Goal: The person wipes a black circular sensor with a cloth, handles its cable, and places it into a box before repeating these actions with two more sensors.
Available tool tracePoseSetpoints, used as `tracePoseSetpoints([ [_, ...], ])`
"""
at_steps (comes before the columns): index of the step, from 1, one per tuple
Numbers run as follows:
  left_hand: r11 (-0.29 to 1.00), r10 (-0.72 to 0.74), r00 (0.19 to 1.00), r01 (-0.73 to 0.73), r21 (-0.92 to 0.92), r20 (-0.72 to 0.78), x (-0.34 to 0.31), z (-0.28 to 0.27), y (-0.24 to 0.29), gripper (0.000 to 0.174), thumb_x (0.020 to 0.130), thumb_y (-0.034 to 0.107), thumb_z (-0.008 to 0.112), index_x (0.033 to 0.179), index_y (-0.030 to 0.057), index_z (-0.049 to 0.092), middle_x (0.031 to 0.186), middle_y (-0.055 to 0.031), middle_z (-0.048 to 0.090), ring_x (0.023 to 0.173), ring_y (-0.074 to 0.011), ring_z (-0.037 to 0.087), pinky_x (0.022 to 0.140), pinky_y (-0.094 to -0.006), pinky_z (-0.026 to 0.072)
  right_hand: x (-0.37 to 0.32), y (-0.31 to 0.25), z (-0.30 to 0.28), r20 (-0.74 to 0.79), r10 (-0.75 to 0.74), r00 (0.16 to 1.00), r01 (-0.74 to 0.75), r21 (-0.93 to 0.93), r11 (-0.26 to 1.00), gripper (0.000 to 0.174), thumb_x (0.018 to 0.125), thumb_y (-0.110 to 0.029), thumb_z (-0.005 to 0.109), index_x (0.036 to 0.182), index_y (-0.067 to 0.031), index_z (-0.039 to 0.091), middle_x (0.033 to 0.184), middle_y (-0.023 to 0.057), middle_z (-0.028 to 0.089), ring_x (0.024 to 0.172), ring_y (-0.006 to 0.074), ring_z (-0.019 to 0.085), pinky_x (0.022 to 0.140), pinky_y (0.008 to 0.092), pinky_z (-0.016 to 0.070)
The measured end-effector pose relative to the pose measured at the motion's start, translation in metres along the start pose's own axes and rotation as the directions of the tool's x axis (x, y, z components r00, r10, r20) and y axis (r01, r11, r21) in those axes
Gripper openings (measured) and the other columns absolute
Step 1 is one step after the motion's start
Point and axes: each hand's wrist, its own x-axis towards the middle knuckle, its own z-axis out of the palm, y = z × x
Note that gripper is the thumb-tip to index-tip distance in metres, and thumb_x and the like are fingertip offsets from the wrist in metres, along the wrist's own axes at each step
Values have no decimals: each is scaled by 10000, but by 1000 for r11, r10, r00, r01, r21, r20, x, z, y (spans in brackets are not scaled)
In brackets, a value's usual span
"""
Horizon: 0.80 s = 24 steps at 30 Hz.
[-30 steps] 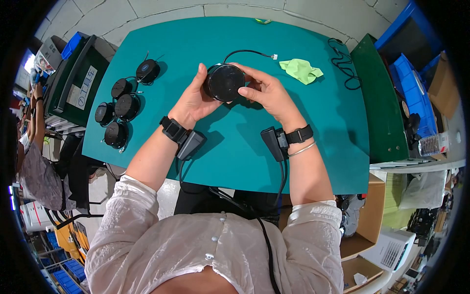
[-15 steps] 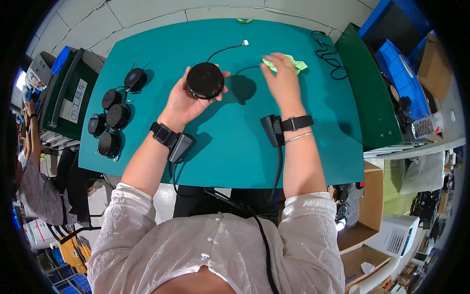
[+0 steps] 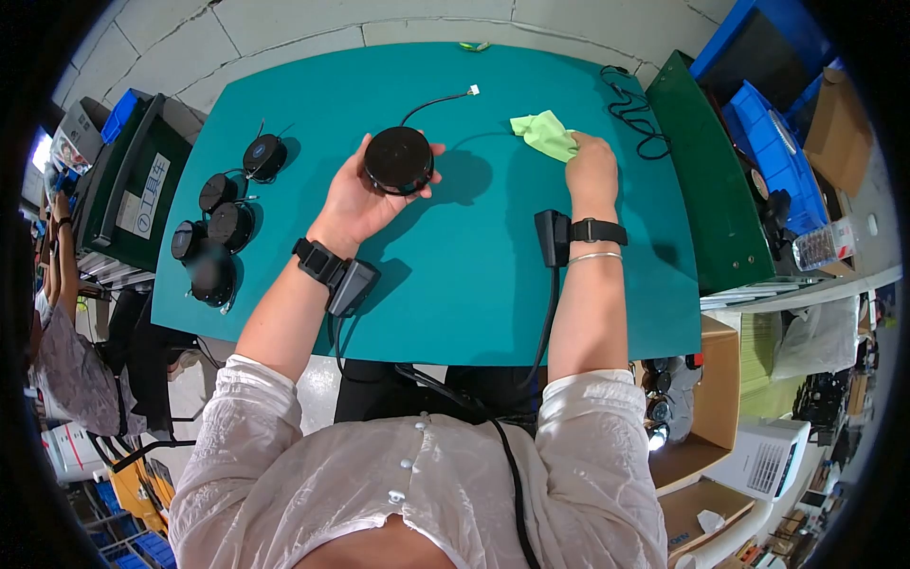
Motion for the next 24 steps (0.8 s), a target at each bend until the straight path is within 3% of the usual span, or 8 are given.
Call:
tracePoseSetpoints([
  [4, 1000, -5, 1000, 5, -2, -5, 0, -1, -1, 568, 1024, 411, 194, 1350, -2, 408, 1313, -260, 464, 1005, -391, 567, 775, -441, 550, 1, -21, -23, 93, 247, 965, -257, 115, 960, 203, 870, -128, 581, 1020, -12, 653, 959, 159, 679, 852, 298, 660, 732, 389, 526],
  [7, 1000, 0, 1000, 0, 18, -4, 0, -2, 0, 567, 1025, 408, 190, 1346, -3, 414, 1305, -259, 473, 1006, -392, 566, 782, -442, 545, 4, -27, -24, 186, 263, 947, -321, 469, 823, 241, 898, -202, 601, 999, 14, 633, 890, 126, 685, 786, 195, 660, 669, 332, 517],
  [10, 1000, 5, 1000, -5, 28, -10, 0, 1, 0, 570, 1026, 408, 185, 1341, -5, 421, 1296, -258, 481, 1007, -391, 565, 784, -441, 542, 1, -33, -23, 250, 218, 943, -328, 612, 720, 261, 910, -225, 601, 985, 24, 623, 851, 69, 663, 754, 127, 620, 667, 275, 495],
  [14, 1000, 9, 1000, -9, 15, -12, 0, 1, 0, 575, 1026, 412, 180, 1339, -4, 425, 1293, -257, 484, 1008, -390, 563, 788, -439, 540, 1, -33, -25, 347, 200, 916, -399, 749, 529, 247, 923, -234, 598, 980, 6, 618, 838, 34, 639, 758, 133, 599, 698, 274, 482],
  [16, 1000, 15, 1000, -14, 26, -26, 0, 2, 1, 577, 1026, 413, 178, 1338, -5, 426, 1292, -257, 485, 1004, -390, 564, 788, -438, 540, 2, -33, -30, 473, 131, 872, -486, 869, 98, 205, 950, -214, 564, 1028, -28, 598, 904, 35, 627, 808, 143, 592, 727, 278, 471],
  [17, 999, 21, 999, -20, 36, -39, -1, 3, 1, 579, 1026, 414, 176, 1338, -6, 426, 1291, -257, 485, 1000, -389, 564, 789, -437, 540, 2, -34, -32, 473, 130, 872, -486, 869, 98, 205, 950, -214, 564, 1028, -28, 598, 904, 35, 627, 808, 143, 592, 727, 278, 471],
  [19, 1000, 21, 999, -20, 17, -46, 0, 4, 1, 581, 1026, 414, 176, 1337, -9, 426, 1290, -258, 485, 1002, -388, 563, 791, -437, 539, 2, -39, -38, 445, 82, 892, -409, 870, -275, 238, 987, -190, 481, 1109, -7, 570, 1026, 75, 629, 937, 181, 615, 840, 336, 498],
  [24, 1000, 17, 998, -17, -1, -58, 1, 0, 1, 587, 1026, 416, 175, 1337, -18, 421, 1291, -262, 483, 1010, -388, 556, 792, -441, 536, 3, -37, -30, 514, 26, 857, -411, 715, -566, 267, 997, -181, 451, 1180, -10, 540, 1124, 115, 607, 1037, 253, 597, 943, 404, 481],
])
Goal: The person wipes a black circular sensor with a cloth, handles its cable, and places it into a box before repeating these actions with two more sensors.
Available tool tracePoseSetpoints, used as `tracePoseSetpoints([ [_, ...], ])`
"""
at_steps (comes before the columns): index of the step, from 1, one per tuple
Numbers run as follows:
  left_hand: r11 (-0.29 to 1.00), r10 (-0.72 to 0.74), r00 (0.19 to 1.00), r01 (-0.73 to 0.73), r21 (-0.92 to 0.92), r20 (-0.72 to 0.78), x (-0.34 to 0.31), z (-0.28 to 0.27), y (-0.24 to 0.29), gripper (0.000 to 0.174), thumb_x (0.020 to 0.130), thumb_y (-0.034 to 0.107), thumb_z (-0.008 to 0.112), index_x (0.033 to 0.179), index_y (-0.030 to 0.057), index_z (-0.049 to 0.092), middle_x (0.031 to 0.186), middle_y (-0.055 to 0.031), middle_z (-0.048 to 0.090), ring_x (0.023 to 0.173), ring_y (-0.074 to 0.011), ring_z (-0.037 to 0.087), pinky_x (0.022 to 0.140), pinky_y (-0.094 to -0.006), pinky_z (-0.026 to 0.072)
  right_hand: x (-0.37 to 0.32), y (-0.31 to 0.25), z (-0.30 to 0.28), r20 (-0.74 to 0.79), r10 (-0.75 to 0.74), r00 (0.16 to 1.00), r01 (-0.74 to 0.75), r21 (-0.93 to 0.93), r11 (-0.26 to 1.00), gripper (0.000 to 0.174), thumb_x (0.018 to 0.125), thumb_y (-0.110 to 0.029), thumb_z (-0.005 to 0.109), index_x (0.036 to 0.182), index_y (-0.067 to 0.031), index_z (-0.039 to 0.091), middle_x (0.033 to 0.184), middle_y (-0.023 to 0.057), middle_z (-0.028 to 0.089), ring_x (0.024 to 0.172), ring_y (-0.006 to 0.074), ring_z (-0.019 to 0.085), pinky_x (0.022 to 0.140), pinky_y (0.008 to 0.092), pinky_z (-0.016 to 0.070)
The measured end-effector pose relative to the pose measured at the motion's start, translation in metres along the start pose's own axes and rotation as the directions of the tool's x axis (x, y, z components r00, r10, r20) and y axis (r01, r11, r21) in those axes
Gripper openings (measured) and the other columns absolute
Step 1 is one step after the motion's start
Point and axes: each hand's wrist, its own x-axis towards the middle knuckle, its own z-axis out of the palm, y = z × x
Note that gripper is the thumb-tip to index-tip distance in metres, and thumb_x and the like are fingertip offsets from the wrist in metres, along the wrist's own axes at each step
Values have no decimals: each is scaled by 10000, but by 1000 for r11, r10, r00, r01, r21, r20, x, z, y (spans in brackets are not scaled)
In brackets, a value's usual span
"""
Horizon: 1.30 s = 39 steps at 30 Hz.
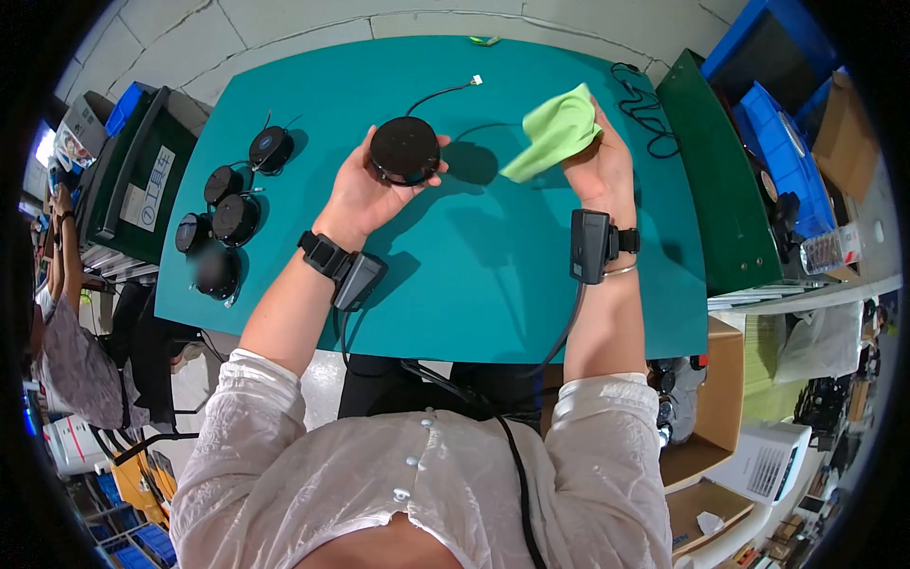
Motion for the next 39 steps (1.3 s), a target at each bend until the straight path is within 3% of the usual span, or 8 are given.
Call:
tracePoseSetpoints([
  [6, 999, 3, 998, -6, -42, -64, -3, 8, 0, 585, 1023, 427, 216, 1339, -25, 412, 1300, -258, 479, 1025, -398, 546, 948, -506, 489, -5, 23, 14, -91, 74, 993, -76, -21, 997, 298, 993, -147, 442, 1248, -5, 505, 1176, 120, 588, 1063, 264, 587, 933, 397, 486],
  [8, 994, -30, 999, 27, -102, -32, -3, 7, -1, 575, 1019, 431, 264, 1336, -25, 412, 1305, -246, 481, 1061, -417, 536, 1010, -535, 445, -17, 33, 32, 143, -35, 989, 50, -102, 994, 321, 989, -132, 441, 1283, -8, 482, 1167, 113, 587, 1071, 250, 584, 925, 378, 487],
  [12, 996, -35, 999, 37, -81, 31, -4, 8, -6, 551, 1010, 445, 313, 1335, 15, 430, 1313, -172, 508, 1205, -340, 510, 1028, -506, 436, -46, 60, 67, 511, 145, 847, 46, -342, 938, 355, 999, -216, 451, 1300, -28, 461, 1192, 114, 580, 1090, 220, 568, 954, 342, 450],
  [14, 972, -177, 950, 210, -106, 258, -1, -17, -3, 519, 1012, 422, 334, 1342, 32, 426, 1311, -142, 519, 1210, -276, 523, 1018, -453, 457, -54, 72, 77, 683, 298, 667, 311, -618, 722, 367, 1000, -258, 455, 1283, -26, 492, 1205, 91, 590, 1141, 202, 535, 988, 345, 416],
  [16, 994, -103, 994, 102, -50, -32, -3, -4, -6, 432, 1006, 368, 387, 1312, 70, 453, 1273, -116, 540, 1143, -244, 572, 934, -353, 521, -55, 77, 79, 748, 287, 599, 676, -664, 319, 382, 977, -291, 470, 1264, -56, 556, 1269, 57, 585, 1246, 248, 472, 1052, 377, 355],
  [24, 967, -64, 990, 93, 238, -125, -8, 6, -16, 395, 1014, 336, 370, 1286, 65, 464, 1236, -111, 557, 1087, -246, 598, 799, -358, 560, -48, 85, 71, 804, 291, 519, 853, -465, -236, 645, 915, -456, 510, 1449, -137, 338, 1491, 116, 332, 1391, 295, 287, 1129, 429, 265],
  [34, 999, 22, 999, -23, -29, -28, -6, 8, -5, 496, 1022, 433, 282, 1353, 81, 397, 1355, -118, 469, 1195, -295, 512, 978, -486, 444, -46, 82, 65, 687, 181, 704, 678, -725, 116, 507, 957, -354, 495, 1390, -94, 443, 1442, 85, 428, 1331, 286, 395, 1085, 378, 336],
  [39, 996, 80, 990, -75, 43, -117, -8, 7, -3, 453, 1017, 380, 324, 1294, 44, 447, 1293, -127, 506, 1137, -277, 549, 939, -432, 493, -52, 88, 75, 832, 216, 511, 852, -524, -1, 472, 957, -354, 481, 1359, -105, 489, 1415, 54, 464, 1321, 265, 411, 1098, 398, 323],
])
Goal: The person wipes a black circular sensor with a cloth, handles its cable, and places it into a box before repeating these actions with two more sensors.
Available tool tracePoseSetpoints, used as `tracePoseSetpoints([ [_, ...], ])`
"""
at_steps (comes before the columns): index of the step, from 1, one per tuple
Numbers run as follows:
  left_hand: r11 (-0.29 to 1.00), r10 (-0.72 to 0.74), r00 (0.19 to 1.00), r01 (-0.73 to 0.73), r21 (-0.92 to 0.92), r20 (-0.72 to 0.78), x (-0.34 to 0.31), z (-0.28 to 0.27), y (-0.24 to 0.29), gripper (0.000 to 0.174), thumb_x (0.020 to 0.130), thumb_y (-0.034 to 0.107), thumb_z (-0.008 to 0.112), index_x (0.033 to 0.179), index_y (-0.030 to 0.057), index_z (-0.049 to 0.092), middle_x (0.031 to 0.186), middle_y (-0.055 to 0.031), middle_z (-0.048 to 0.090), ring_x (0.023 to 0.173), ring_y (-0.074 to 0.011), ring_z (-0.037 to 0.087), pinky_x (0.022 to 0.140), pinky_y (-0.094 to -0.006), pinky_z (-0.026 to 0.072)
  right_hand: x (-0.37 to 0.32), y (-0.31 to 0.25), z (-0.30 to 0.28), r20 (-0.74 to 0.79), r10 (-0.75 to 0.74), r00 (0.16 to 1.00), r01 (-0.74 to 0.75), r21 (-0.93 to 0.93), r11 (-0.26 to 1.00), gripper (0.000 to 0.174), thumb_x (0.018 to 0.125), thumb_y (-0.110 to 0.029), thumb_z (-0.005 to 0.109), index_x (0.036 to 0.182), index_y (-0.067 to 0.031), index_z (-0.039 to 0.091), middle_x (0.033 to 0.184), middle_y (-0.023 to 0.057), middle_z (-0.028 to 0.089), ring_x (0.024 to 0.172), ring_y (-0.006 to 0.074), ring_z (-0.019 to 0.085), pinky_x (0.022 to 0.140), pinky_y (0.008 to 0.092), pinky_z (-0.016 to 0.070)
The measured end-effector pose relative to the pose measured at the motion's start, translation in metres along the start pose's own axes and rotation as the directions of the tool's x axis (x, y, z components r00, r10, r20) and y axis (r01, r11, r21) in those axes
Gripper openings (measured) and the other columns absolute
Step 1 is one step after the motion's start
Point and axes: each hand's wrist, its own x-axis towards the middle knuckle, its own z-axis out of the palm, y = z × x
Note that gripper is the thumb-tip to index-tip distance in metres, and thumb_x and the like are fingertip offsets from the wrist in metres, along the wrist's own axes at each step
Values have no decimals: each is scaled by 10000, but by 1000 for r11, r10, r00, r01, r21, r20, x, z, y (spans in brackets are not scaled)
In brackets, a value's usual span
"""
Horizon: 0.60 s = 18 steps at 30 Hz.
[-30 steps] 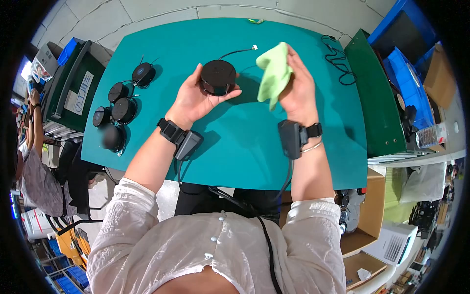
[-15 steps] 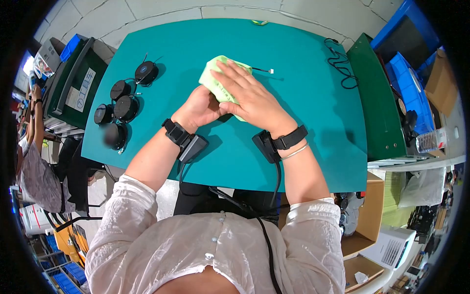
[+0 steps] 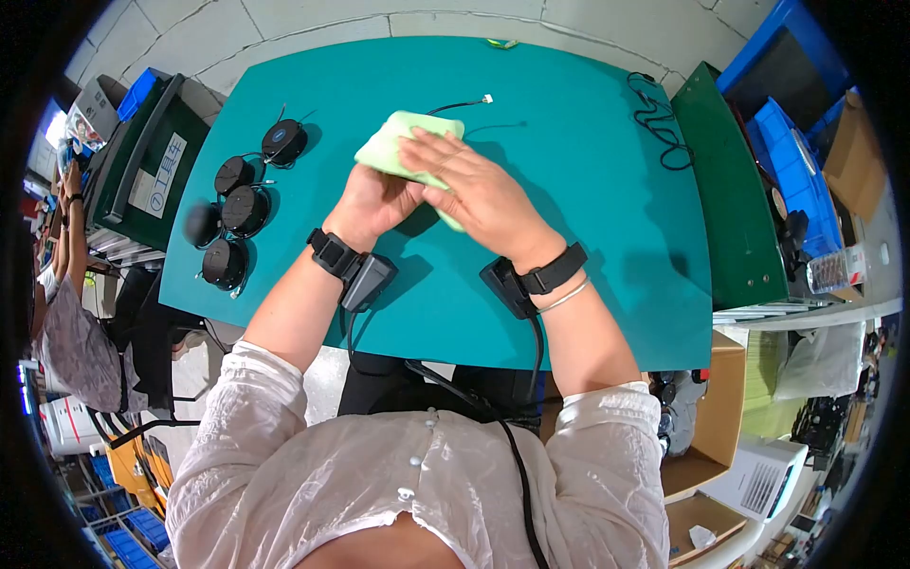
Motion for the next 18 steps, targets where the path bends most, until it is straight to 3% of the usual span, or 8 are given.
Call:
tracePoseSetpoints([
  [3, 991, -16, 999, 21, 129, -38, -2, 0, -5, 440, 1000, 384, 376, 1279, 58, 470, 1278, -117, 520, 1139, -253, 552, 922, -394, 508, 3, -8, 3, 42, -50, 998, 50, -14, 999, 493, 949, -380, 472, 1372, -126, 478, 1435, 40, 440, 1338, 269, 383, 1098, 429, 323],
  [5, 972, -65, 997, 71, 225, -36, -4, 0, -10, 469, 980, 420, 423, 1296, 78, 470, 1290, -110, 517, 1168, -239, 539, 937, -385, 502, 3, -10, 4, 105, -93, 990, 111, -176, 978, 504, 938, -384, 484, 1376, -136, 475, 1454, 29, 415, 1355, 280, 351, 1098, 435, 322],
  [12, 957, -125, 992, 115, 268, 20, -4, 10, -15, 488, 1011, 446, 321, 1348, 105, 411, 1332, -97, 481, 1200, -247, 515, 936, -426, 494, 1, 2, 1, 42, -37, 998, 42, -132, 990, 544, 973, -464, 406, 1400, -130, 440, 1440, 50, 425, 1349, 293, 352, 1096, 411, 318],
  [13, 952, -134, 991, 137, 273, -28, -5, 12, -15, 497, 1015, 457, 291, 1346, 106, 410, 1319, -97, 493, 1187, -256, 525, 919, -441, 505, -1, 4, 1, -13, 94, 995, -92, 132, 987, 559, 982, -475, 385, 1409, -117, 425, 1439, 69, 424, 1344, 287, 360, 1098, 396, 309],
  [14, 956, -183, 979, 155, 249, 93, -3, 2, -11, 509, 1018, 462, 249, 1344, 105, 406, 1292, -105, 519, 1152, -287, 547, 871, -472, 525, -3, 6, 1, -31, 233, 972, -202, 392, 897, 574, 991, -485, 364, 1417, -104, 410, 1437, 87, 424, 1340, 282, 368, 1099, 380, 301],
  [15, 956, -184, 978, 156, 250, 94, 0, -1, -10, 509, 1018, 462, 249, 1344, 105, 406, 1292, -105, 519, 1152, -287, 547, 871, -472, 525, -5, 8, 2, -33, 233, 972, -202, 391, 898, 574, 991, -485, 364, 1417, -104, 410, 1437, 87, 424, 1340, 282, 368, 1099, 380, 301],
  [17, 980, -125, 918, 173, -97, 377, 5, -8, -8, 523, 1018, 463, 236, 1350, 90, 392, 1271, -127, 536, 1129, -320, 559, 840, -499, 532, -10, 9, 4, -11, 429, 903, -354, 545, 760, 579, 995, -469, 371, 1426, -83, 392, 1432, 108, 428, 1331, 269, 381, 1104, 358, 280],
  [18, 984, -104, 938, 145, -100, 331, 5, -9, -6, 554, 1014, 479, 225, 1355, 71, 380, 1301, -144, 510, 1141, -333, 550, 851, -478, 537, -9, 7, 3, 8, 451, 892, -378, 560, 737, 566, 1000, -451, 371, 1432, -87, 382, 1455, 108, 405, 1344, 261, 370, 1112, 357, 270],
])
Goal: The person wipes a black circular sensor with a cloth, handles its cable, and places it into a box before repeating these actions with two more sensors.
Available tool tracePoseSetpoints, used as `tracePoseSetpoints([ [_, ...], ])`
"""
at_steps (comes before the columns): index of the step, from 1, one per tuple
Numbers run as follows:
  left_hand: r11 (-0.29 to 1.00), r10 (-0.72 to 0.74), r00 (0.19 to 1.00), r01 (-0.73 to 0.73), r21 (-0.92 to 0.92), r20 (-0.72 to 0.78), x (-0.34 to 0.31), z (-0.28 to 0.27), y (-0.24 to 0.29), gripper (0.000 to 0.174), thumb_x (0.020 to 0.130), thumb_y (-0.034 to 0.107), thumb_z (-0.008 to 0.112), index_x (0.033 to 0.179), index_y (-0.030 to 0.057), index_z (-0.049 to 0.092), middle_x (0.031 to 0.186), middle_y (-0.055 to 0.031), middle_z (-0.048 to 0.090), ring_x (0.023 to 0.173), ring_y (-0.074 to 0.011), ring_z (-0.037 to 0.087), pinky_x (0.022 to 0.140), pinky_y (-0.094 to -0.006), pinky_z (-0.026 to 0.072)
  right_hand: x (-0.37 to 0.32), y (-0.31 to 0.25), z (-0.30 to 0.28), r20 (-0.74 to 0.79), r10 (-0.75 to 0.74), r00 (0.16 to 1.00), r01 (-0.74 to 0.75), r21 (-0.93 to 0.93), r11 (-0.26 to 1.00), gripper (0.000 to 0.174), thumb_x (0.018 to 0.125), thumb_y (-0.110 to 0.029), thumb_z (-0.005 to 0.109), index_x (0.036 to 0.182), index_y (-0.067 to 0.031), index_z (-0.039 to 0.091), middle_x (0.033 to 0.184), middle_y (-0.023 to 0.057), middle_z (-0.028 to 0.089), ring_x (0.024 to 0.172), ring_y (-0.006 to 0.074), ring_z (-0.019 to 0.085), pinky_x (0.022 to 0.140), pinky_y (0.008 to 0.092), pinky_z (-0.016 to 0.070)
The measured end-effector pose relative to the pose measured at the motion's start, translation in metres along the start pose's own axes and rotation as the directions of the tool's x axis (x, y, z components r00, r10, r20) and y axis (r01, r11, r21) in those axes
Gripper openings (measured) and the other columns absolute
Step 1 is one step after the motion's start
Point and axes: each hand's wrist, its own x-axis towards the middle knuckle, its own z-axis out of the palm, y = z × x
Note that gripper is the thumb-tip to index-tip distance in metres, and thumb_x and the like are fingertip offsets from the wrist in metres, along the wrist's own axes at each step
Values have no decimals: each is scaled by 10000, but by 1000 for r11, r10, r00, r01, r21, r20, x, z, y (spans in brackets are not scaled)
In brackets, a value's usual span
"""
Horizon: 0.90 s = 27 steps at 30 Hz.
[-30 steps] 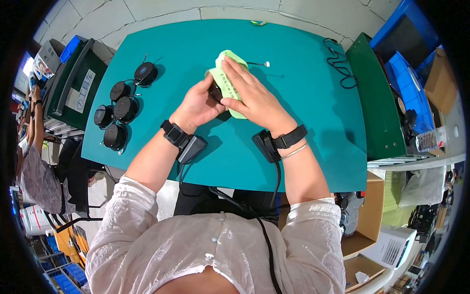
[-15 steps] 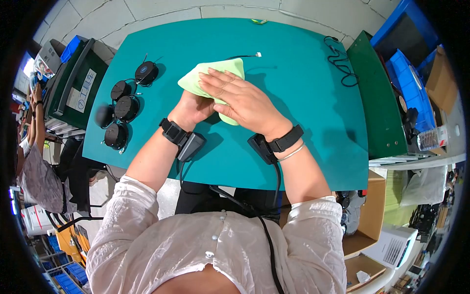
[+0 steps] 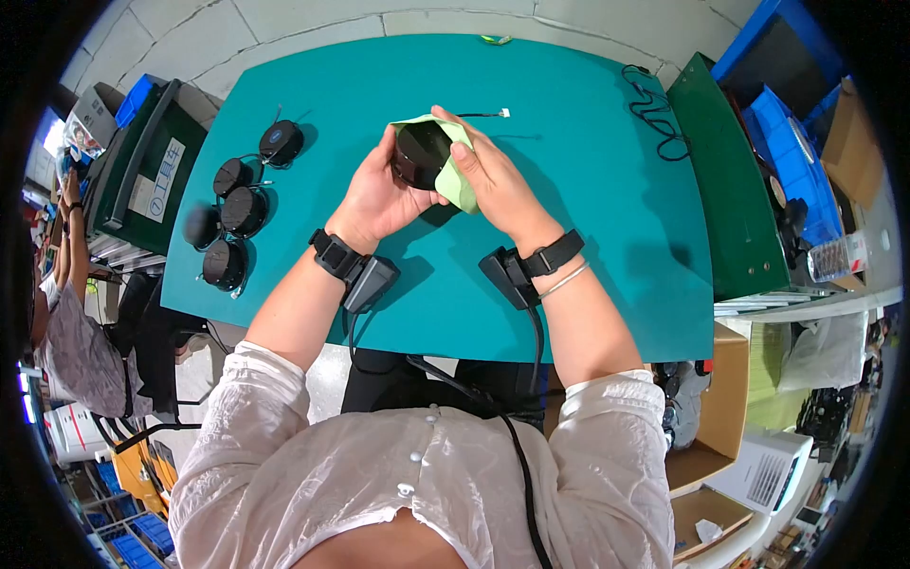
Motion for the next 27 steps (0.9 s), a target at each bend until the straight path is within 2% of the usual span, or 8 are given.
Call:
tracePoseSetpoints([
  [5, 991, 99, 993, -104, -82, -62, -1, 6, 6, 612, 1006, 511, 178, 1349, 48, 383, 1330, -173, 468, 1167, -346, 521, 872, -451, 527, 4, -3, 6, 59, -301, 952, 306, -245, 920, 557, 988, -436, 396, 1433, -101, 381, 1486, 70, 369, 1388, 265, 307, 1119, 388, 269],
  [7, 991, 113, 963, -128, -46, -245, -3, 11, 8, 616, 1001, 523, 193, 1347, 52, 387, 1340, -175, 457, 1184, -339, 514, 940, -454, 505, 4, -10, 7, 148, -369, 918, 397, -382, 834, 561, 978, -435, 408, 1432, -107, 382, 1492, 43, 361, 1400, 262, 284, 1128, 405, 261],
  [10, 994, 91, 939, -67, 82, -332, -3, 24, 3, 629, 993, 543, 218, 1345, 52, 392, 1345, -169, 456, 1208, -318, 507, 976, -433, 488, 1, -20, 16, 371, -356, 858, 511, -687, 516, 537, 902, -356, 529, 1395, -157, 448, 1462, -35, 396, 1400, 230, 273, 1147, 447, 256],
  [11, 977, 112, 900, -23, 212, -421, -4, 31, 1, 636, 989, 552, 222, 1343, 53, 396, 1344, -165, 459, 1208, -312, 511, 970, -425, 493, 0, -22, 17, 370, -356, 858, 510, -687, 517, 537, 902, -356, 529, 1395, -157, 448, 1462, -35, 396, 1400, 230, 273, 1147, 447, 256],
  [17, 956, 66, 953, 24, 292, -296, -5, 19, -1, 480, 1013, 412, 319, 1307, 58, 457, 1301, -133, 517, 1155, -261, 559, 911, -398, 526, 0, -22, 15, 378, -293, 878, 477, -651, 591, 573, 815, -203, 610, 1375, -179, 487, 1443, -41, 430, 1384, 265, 295, 1110, 460, 313],
  [19, 944, 82, 954, 19, 330, -290, -5, 19, -3, 489, 1013, 411, 311, 1322, 58, 447, 1319, -132, 507, 1159, -264, 554, 919, -397, 519, -1, -23, 14, 361, -329, 873, 488, -649, 583, 495, 879, -317, 557, 1354, -185, 510, 1443, -75, 425, 1389, 242, 291, 1088, 434, 343],
  [23, 943, 81, 965, 7, 334, -250, -6, 17, -1, 477, 1006, 405, 343, 1324, 65, 446, 1310, -124, 511, 1164, -254, 546, 944, -397, 501, 1, -20, 14, 356, -353, 865, 501, -629, 595, 483, 878, -300, 558, 1348, -198, 519, 1427, -71, 447, 1389, 241, 291, 1086, 435, 346],
  [27, 946, 97, 961, -8, 324, -258, -4, 20, 0, 460, 1007, 386, 350, 1334, 72, 435, 1317, -109, 505, 1181, -248, 530, 966, -407, 479, 2, -13, 13, 299, -369, 880, 474, -490, 732, 478, 926, -414, 479, 1350, -198, 517, 1423, -33, 457, 1390, 257, 291, 1105, 442, 305],
])
